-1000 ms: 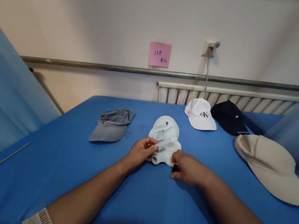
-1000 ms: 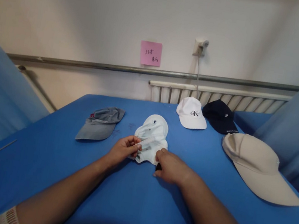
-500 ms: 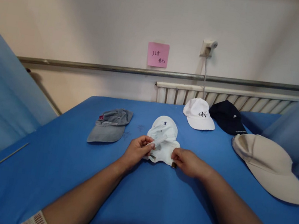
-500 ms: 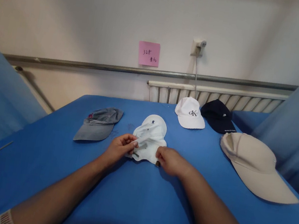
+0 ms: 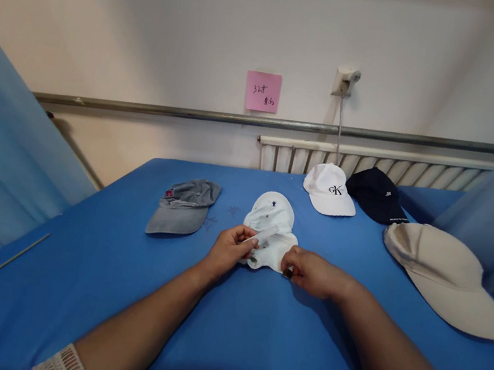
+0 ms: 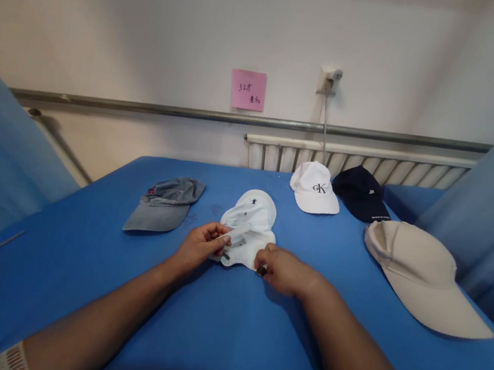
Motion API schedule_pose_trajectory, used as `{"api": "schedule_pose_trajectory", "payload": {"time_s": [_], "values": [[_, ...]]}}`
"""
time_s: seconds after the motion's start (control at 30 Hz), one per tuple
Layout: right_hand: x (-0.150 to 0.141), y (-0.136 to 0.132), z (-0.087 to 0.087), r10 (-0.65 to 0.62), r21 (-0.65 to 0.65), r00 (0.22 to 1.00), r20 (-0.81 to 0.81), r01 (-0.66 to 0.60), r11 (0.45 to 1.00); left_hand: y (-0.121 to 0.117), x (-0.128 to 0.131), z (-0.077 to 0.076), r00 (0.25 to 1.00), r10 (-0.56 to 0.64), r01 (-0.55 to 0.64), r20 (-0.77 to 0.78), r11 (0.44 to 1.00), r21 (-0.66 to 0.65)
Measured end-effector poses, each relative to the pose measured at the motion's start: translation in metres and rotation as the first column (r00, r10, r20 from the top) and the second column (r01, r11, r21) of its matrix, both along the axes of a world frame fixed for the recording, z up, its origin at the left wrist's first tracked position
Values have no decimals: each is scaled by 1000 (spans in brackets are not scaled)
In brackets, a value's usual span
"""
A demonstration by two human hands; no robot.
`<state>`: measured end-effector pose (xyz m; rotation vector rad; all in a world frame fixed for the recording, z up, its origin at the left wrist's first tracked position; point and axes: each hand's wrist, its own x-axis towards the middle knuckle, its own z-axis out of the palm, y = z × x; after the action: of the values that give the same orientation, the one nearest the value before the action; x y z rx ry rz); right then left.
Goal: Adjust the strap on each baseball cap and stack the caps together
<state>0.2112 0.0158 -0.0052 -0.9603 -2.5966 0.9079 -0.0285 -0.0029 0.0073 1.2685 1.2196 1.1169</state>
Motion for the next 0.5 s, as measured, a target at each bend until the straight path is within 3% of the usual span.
{"api": "schedule_pose_trajectory", "payload": {"time_s": [0.27,0.5], "values": [[-4,-5,11,3,98,999,51,-8,995,2,-1,0,1000,15,-15,7,1000,24],[-5,-3,4,-30,43,999,33,29,999,2,-2,-1,1000,9,-9,8,1000,20]]}}
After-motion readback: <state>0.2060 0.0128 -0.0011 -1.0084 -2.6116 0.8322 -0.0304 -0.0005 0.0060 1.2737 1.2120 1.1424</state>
